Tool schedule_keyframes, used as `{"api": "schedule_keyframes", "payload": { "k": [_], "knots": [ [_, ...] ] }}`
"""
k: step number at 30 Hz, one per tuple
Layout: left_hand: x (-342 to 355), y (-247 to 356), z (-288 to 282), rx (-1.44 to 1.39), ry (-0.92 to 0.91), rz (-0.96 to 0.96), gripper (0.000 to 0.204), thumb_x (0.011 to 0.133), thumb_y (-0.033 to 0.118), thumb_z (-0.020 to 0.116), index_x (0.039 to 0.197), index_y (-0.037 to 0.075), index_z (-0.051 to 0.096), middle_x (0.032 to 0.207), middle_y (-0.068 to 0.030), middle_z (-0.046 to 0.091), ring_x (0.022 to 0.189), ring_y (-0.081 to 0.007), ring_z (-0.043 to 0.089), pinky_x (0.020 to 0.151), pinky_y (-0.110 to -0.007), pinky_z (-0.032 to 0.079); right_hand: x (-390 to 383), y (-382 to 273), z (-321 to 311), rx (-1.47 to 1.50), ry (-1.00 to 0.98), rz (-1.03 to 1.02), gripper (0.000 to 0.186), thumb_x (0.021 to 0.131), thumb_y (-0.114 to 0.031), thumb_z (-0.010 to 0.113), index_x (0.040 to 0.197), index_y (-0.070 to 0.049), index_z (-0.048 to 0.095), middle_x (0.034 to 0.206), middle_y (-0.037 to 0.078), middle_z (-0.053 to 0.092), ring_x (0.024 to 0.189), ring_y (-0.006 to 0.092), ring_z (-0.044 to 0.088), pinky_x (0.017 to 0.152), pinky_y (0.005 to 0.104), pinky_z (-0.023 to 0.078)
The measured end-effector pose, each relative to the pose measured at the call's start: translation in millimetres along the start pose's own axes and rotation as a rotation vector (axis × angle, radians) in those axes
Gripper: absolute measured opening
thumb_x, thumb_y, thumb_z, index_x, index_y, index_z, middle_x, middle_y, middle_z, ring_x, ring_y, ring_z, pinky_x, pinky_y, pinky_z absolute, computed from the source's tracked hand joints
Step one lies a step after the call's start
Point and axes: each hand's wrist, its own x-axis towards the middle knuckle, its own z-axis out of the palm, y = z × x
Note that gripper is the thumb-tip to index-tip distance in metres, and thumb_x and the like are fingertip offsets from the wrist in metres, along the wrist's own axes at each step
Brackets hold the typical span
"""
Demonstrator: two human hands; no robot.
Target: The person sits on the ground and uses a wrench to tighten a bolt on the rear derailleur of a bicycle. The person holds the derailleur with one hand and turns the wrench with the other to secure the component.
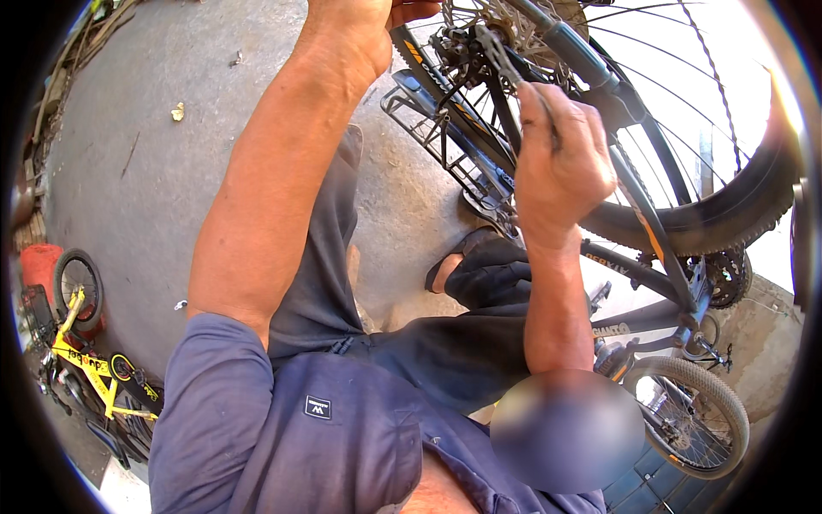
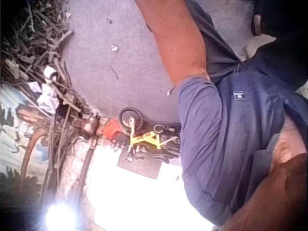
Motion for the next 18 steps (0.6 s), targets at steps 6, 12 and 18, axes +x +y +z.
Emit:
{"api": "schedule_keyframes", "payload": {
  "k": [6,12,18],
  "knots": [
    [-0.1,0.9,-0.4,0.007,0.001,0.002,0.042,0.105,0.044,0.043,0.09,0.008,0.057,0.075,-0.0079,0.065,0.064,-0.0225,0.066,0.059,-0.035,0.054,-7.8,7.7,-14.3,0.083,-0.01,0.229,0.01,0.081,-0.003,0.08,0.088,-0.002,0.073,0.072,0.008,0.066,0.057,0.013,0.06,0.052,0.0249,0.046],
    [0.8,-1.6,-0.1,0.004,-0.007,0.013,0.043,0.105,0.045,0.043,0.09,0.007,0.057,0.074,-0.0082,0.065,0.064,-0.0225,0.066,0.059,-0.035,0.054,-27.9,14.1,-7.7,0.164,-0.021,0.264,0.012,0.081,-0.002,0.08,0.088,0.0,0.072,0.07,0.009,0.066,0.054,0.014,0.058,0.052,0.0253,0.045],
    [-3.1,-1.5,1.5,0.008,-0.015,0.038,0.044,0.105,0.045,0.043,0.09,0.006,0.058,0.075,-0.0083,0.065,0.064,-0.0225,0.066,0.059,-0.035,0.054,-29.4,12.4,-0.3,0.263,0.041,0.355,0.01,0.083,0.002,0.078,0.09,0.002,0.072,0.071,0.008,0.065,0.056,0.0111,0.058,0.053,0.0246,0.046]
  ]
}}
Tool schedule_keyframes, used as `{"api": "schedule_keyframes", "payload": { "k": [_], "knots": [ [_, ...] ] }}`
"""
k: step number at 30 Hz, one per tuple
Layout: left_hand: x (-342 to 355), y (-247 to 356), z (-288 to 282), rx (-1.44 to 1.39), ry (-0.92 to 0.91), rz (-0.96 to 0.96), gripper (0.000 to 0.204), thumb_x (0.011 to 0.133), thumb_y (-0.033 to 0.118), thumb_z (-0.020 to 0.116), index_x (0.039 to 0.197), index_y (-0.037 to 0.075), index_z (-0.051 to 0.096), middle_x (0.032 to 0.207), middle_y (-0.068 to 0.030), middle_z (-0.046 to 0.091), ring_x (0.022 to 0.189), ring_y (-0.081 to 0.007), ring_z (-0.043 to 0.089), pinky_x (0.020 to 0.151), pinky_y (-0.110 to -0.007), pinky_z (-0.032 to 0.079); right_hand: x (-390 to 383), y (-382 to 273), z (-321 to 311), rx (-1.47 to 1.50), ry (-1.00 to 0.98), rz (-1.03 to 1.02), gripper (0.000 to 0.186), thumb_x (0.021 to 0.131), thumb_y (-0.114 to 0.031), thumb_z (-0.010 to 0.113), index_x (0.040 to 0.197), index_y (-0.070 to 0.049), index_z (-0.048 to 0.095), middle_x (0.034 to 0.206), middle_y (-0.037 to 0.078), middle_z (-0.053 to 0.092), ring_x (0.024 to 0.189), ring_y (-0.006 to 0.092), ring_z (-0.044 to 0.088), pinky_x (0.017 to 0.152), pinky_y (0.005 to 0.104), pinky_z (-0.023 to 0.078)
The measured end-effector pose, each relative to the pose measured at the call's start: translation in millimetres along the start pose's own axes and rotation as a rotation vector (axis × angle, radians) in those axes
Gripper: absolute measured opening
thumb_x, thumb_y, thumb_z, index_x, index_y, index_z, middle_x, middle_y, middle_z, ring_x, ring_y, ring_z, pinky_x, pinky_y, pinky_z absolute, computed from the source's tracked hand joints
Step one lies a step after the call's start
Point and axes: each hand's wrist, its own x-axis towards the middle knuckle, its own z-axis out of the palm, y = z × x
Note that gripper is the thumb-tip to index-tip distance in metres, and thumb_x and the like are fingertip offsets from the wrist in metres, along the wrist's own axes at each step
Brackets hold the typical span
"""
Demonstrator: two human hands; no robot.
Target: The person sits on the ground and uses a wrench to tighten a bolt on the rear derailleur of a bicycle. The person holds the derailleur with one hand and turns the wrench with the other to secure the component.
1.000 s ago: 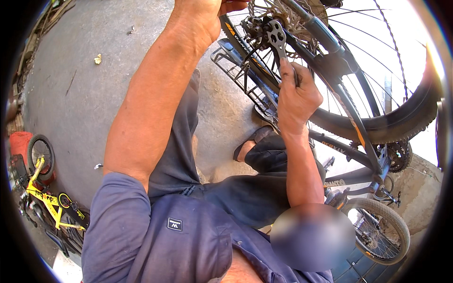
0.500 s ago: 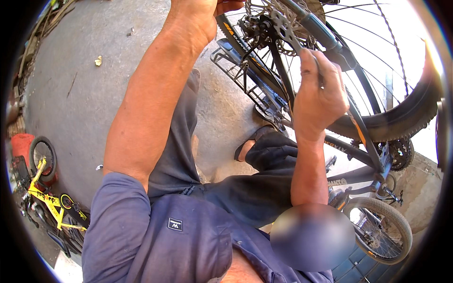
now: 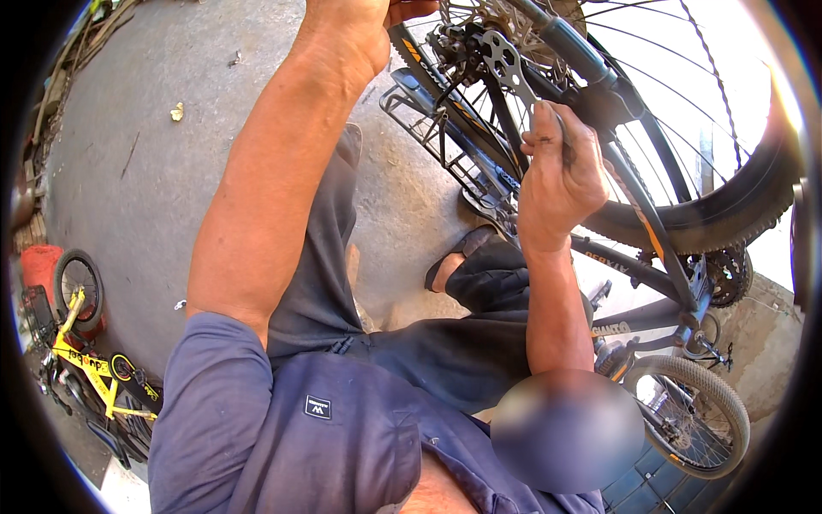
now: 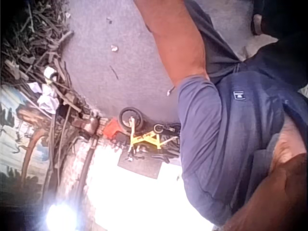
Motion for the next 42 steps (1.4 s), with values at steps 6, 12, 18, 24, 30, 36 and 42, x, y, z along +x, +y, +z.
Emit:
{"api": "schedule_keyframes", "payload": {
  "k": [6,12,18,24,30,36,42],
  "knots": [
    [3.8,-0.5,-1.3,-0.001,-0.004,-0.027,0.043,0.105,0.045,0.043,0.091,0.007,0.057,0.075,-0.0081,0.065,0.064,-0.0222,0.066,0.058,-0.034,0.054,-5.6,6.2,6.6,0.098,0.005,0.081,0.01,0.085,0.002,0.076,0.094,0.002,0.072,0.076,0.007,0.066,0.061,0.009,0.058,0.054,0.0242,0.046],
    [2.0,3.8,-1.3,-0.001,0.019,-0.046,0.042,0.105,0.045,0.043,0.091,0.008,0.057,0.075,-0.0078,0.065,0.064,-0.0219,0.066,0.059,-0.034,0.054,-17.8,12.6,8.5,-0.024,-0.122,0.198,0.017,0.094,-0.007,0.069,0.105,0.005,0.069,0.085,0.007,0.069,0.071,0.0094,0.066,0.061,0.0213,0.053],
    [-0.6,1.3,-1.5,-0.007,0.002,-0.004,0.042,0.105,0.044,0.043,0.091,0.008,0.057,0.076,-0.0078,0.065,0.065,-0.022,0.066,0.059,-0.035,0.054,-19.7,18.1,13.8,-0.022,-0.127,0.36,0.019,0.093,-0.01,0.07,0.105,0.005,0.068,0.084,0.007,0.069,0.071,0.0097,0.067,0.058,0.0211,0.051],
    [2.8,0.0,-2.6,-0.011,-0.006,-0.016,0.042,0.105,0.044,0.043,0.092,0.007,0.057,0.075,-0.008,0.065,0.064,-0.0221,0.066,0.059,-0.035,0.054,-20.6,24.8,17.4,-0.022,-0.108,0.382,0.02,0.093,-0.013,0.071,0.104,0.004,0.069,0.083,0.006,0.069,0.07,0.0101,0.068,0.056,0.0212,0.051],
    [3.6,0.3,-4.3,-0.006,-0.001,-0.021,0.042,0.105,0.044,0.043,0.092,0.007,0.057,0.075,-0.0081,0.065,0.064,-0.0219,0.066,0.058,-0.034,0.054,-16.2,11.6,14.2,-0.142,-0.116,0.349,0.016,0.089,-0.012,0.074,0.097,0.002,0.07,0.074,0.009,0.068,0.062,0.0128,0.063,0.058,0.0251,0.05],
    [3.3,0.1,-3.1,-0.007,-0.006,-0.021,0.042,0.105,0.044,0.043,0.092,0.007,0.057,0.075,-0.008,0.065,0.065,-0.0219,0.066,0.059,-0.035,0.054,-9.3,10.7,10.6,-0.194,-0.065,0.11,0.013,0.085,-0.009,0.077,0.093,-0.001,0.071,0.076,0.012,0.068,0.061,0.0199,0.064,0.061,0.0308,0.051],
    [2.5,0.6,-0.4,-0.006,0.003,-0.028,0.042,0.105,0.044,0.043,0.093,0.006,0.058,0.076,-0.0083,0.065,0.065,-0.0223,0.066,0.059,-0.035,0.054,10.4,-9.4,13.7,-0.255,-0.048,-0.183,0.013,0.082,-0.007,0.078,0.092,-0.004,0.071,0.074,0.01,0.066,0.058,0.0231,0.062,0.056,0.0323,0.051]
  ]
}}
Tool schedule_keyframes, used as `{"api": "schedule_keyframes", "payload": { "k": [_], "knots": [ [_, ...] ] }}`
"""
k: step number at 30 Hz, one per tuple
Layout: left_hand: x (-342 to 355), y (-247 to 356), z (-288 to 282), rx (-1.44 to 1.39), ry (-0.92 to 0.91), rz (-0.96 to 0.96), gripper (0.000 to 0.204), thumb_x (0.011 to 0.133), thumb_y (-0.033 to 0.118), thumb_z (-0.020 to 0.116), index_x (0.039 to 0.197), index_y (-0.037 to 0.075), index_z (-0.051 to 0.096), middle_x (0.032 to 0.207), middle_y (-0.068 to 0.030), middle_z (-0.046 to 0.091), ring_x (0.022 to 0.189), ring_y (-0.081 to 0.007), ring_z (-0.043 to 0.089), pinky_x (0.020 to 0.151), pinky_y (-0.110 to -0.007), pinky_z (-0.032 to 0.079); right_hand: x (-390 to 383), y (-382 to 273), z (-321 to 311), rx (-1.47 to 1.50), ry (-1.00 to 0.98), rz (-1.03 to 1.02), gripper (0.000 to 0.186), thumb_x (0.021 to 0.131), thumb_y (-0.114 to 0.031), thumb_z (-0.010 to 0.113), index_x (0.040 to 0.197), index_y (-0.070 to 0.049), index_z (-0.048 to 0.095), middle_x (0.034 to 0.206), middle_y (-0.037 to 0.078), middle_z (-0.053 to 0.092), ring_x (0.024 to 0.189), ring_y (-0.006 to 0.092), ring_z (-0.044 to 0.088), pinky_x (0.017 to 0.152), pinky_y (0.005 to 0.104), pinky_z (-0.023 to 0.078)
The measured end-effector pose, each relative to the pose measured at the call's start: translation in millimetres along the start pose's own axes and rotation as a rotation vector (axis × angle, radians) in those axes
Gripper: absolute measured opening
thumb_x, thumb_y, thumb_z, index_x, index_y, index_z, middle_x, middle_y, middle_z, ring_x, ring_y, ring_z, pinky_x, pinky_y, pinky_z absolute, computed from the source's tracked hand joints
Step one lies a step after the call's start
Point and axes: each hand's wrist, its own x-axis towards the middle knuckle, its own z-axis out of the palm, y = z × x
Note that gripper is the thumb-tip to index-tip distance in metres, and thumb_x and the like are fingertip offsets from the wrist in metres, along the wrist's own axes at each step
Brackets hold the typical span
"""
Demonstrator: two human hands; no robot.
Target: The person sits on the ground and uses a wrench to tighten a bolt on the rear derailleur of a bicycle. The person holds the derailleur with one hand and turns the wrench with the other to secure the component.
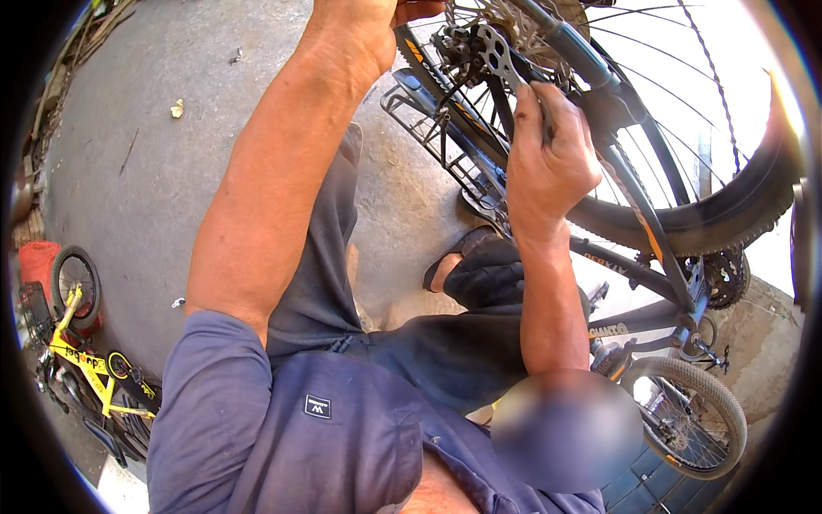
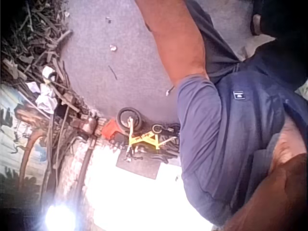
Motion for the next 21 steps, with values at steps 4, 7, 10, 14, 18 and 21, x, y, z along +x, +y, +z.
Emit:
{"api": "schedule_keyframes", "payload": {
  "k": [4,7,10,14,18,21],
  "knots": [
    [1.0,-2.1,-2.4,0.002,-0.017,0.008,0.042,0.105,0.044,0.043,0.092,0.006,0.058,0.075,-0.0084,0.065,0.065,-0.0226,0.066,0.058,-0.035,0.054,17.4,-6.2,-0.9,0.02,0.03,-0.2,0.016,0.08,-0.005,0.079,0.093,-0.005,0.071,0.071,0.009,0.064,0.054,0.021,0.06,0.051,0.0298,0.049],
    [1.1,-1.6,-1.8,0.006,-0.014,0.008,0.042,0.105,0.044,0.043,0.092,0.006,0.057,0.075,-0.0085,0.065,0.064,-0.0227,0.066,0.058,-0.035,0.053,22.0,-11.4,-10.5,0.007,0.043,-0.193,0.016,0.079,-0.003,0.079,0.093,-0.005,0.071,0.07,0.007,0.063,0.054,0.0183,0.059,0.05,0.0282,0.048],
    [0.8,-1.3,-0.6,0.008,-0.012,0.006,0.042,0.105,0.044,0.043,0.092,0.006,0.057,0.075,-0.0086,0.064,0.064,-0.0227,0.066,0.058,-0.035,0.053,10.8,-6.7,-14.2,0.078,0.058,-0.013,0.015,0.08,-0.002,0.079,0.093,-0.004,0.072,0.072,0.007,0.066,0.056,0.0147,0.06,0.051,0.0264,0.048],
    [1.1,-2.1,0.3,0.002,-0.012,0.007,0.043,0.105,0.045,0.043,0.092,0.006,0.057,0.075,-0.0084,0.064,0.064,-0.0228,0.065,0.058,-0.035,0.053,-3.6,9.2,-14.7,0.114,0.046,0.104,0.014,0.082,-0.001,0.078,0.094,-0.003,0.072,0.074,0.008,0.067,0.056,0.0135,0.061,0.053,0.0249,0.048],
    [0.2,-0.8,1.6,0.003,-0.006,-0.001,0.043,0.105,0.046,0.043,0.093,0.007,0.057,0.075,-0.0079,0.063,0.065,-0.0226,0.066,0.058,-0.035,0.053,-8.1,10.2,-14.3,0.204,0.053,0.196,0.013,0.083,0.001,0.077,0.094,-0.001,0.071,0.074,0.008,0.067,0.057,0.0123,0.061,0.054,0.0248,0.048],
    [1.1,-2.7,0.3,0.001,-0.016,0.008,0.043,0.104,0.046,0.043,0.093,0.007,0.057,0.075,-0.0079,0.063,0.064,-0.0224,0.066,0.057,-0.035,0.053,-10.9,11.0,-10.6,0.221,0.049,0.2,0.013,0.083,0.002,0.076,0.095,-0.001,0.071,0.075,0.008,0.067,0.058,0.0116,0.062,0.054,0.025,0.048]
  ]
}}
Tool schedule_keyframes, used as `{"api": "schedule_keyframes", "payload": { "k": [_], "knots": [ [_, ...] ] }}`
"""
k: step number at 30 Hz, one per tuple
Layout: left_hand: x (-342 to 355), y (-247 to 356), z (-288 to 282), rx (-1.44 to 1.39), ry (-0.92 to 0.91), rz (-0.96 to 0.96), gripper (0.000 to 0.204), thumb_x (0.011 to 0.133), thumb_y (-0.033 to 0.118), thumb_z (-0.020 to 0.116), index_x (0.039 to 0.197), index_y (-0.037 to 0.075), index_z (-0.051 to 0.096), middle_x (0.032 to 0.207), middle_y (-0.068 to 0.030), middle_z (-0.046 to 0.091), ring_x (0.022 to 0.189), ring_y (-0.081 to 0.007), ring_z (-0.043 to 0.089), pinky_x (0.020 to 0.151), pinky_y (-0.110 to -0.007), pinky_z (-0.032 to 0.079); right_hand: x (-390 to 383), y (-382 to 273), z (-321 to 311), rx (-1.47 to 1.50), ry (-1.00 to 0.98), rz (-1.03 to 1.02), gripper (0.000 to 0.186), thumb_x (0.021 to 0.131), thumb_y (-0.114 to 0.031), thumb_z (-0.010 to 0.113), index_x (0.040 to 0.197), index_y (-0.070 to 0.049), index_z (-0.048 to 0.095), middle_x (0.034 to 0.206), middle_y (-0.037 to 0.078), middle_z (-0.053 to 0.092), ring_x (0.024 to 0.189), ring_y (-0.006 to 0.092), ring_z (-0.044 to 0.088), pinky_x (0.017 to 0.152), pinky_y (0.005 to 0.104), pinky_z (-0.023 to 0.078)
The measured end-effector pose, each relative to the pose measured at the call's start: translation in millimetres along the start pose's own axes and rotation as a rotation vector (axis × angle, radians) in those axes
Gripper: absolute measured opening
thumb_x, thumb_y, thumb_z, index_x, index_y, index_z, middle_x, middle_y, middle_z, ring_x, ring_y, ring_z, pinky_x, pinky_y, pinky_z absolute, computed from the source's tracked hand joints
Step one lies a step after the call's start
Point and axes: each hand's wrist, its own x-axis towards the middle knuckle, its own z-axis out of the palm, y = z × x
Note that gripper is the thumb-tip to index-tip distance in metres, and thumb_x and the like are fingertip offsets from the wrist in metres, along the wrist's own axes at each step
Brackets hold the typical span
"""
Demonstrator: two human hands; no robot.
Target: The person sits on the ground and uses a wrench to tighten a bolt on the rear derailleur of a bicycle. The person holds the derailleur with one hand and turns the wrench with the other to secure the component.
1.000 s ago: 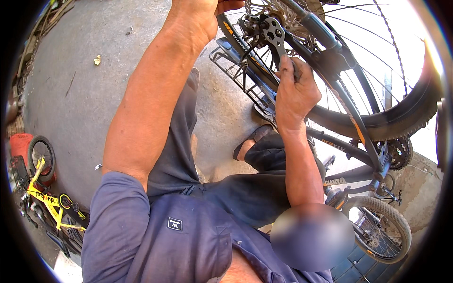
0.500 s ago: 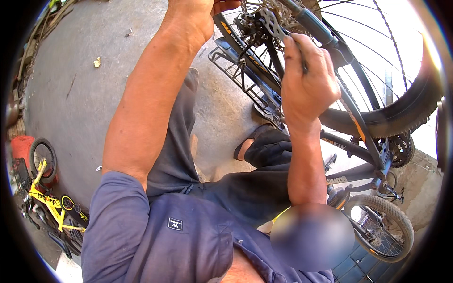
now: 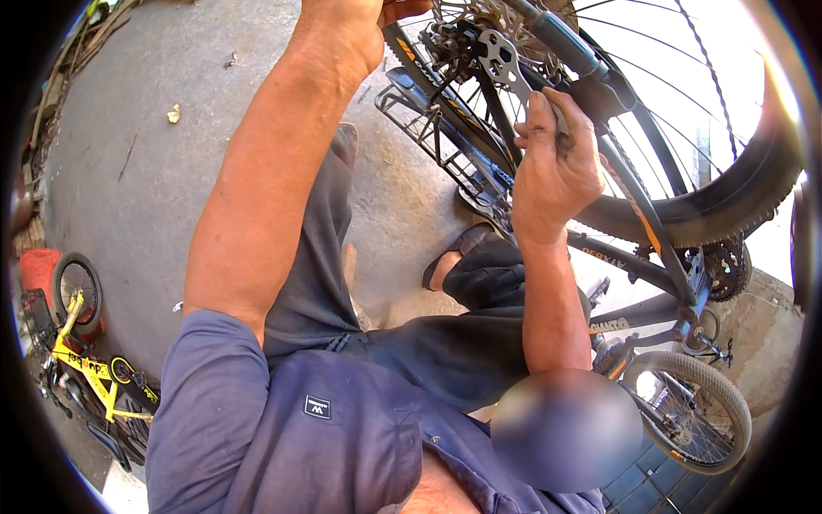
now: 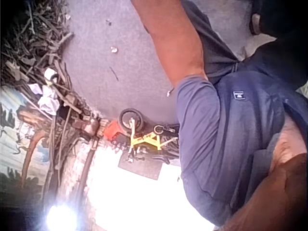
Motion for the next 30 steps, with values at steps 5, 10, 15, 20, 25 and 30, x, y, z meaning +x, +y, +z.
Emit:
{"api": "schedule_keyframes", "payload": {
  "k": [5,10,15,20,25,30],
  "knots": [
    [0.7,0.4,-0.5,0.005,-0.002,0.008,0.043,0.104,0.046,0.043,0.092,0.006,0.057,0.074,-0.008,0.063,0.064,-0.0224,0.065,0.057,-0.034,0.053,-2.3,-0.6,7.6,0.036,0.005,0.0,0.014,0.084,0.003,0.075,0.097,0.0,0.071,0.077,0.008,0.067,0.062,0.0116,0.063,0.055,0.025,0.049],
    [1.5,0.8,-2.4,-0.002,-0.002,-0.002,0.043,0.104,0.046,0.043,0.092,0.006,0.057,0.074,-0.0083,0.064,0.063,-0.0225,0.066,0.057,-0.034,0.053,-10.5,14.0,12.9,0.057,0.003,0.045,0.014,0.085,0.001,0.075,0.098,0.001,0.07,0.079,0.009,0.067,0.064,0.0118,0.064,0.057,0.0254,0.05],
    [-0.3,1.9,-1.9,-0.004,0.009,0.001,0.043,0.104,0.046,0.043,0.092,0.007,0.057,0.074,-0.0083,0.064,0.064,-0.0227,0.066,0.057,-0.034,0.053,-19.5,18.0,10.1,-0.15,-0.138,0.086,0.015,0.092,-0.006,0.071,0.104,0.003,0.07,0.081,0.006,0.069,0.073,0.0081,0.066,0.064,0.022,0.054],
    [1.8,0.7,-0.5,-0.014,0.002,-0.016,0.043,0.104,0.046,0.044,0.092,0.007,0.057,0.074,-0.0082,0.064,0.064,-0.0228,0.066,0.057,-0.034,0.053,-24.1,27.7,17.1,-0.162,-0.122,0.055,0.014,0.085,-0.007,0.076,0.096,-0.003,0.07,0.083,0.012,0.068,0.068,0.0252,0.066,0.063,0.0324,0.052],
    [1.6,1.9,-4.4,-0.011,0.009,-0.008,0.043,0.104,0.046,0.043,0.092,0.007,0.057,0.074,-0.0081,0.064,0.065,-0.0229,0.066,0.058,-0.035,0.054,-18.7,20.1,18.5,-0.286,-0.107,-0.147,0.012,0.083,-0.006,0.076,0.093,-0.005,0.069,0.079,0.012,0.066,0.066,0.0281,0.065,0.059,0.0354,0.051],
    [-7.0,5.1,0.1,0.011,0.046,0.005,0.041,0.105,0.043,0.043,0.093,0.007,0.057,0.074,-0.0075,0.063,0.063,-0.0221,0.065,0.058,-0.034,0.053,-9.8,9.8,14.4,-0.277,-0.088,-0.141,0.013,0.081,-0.005,0.076,0.092,-0.006,0.07,0.078,0.011,0.067,0.064,0.0277,0.065,0.058,0.0357,0.051]
  ]
}}
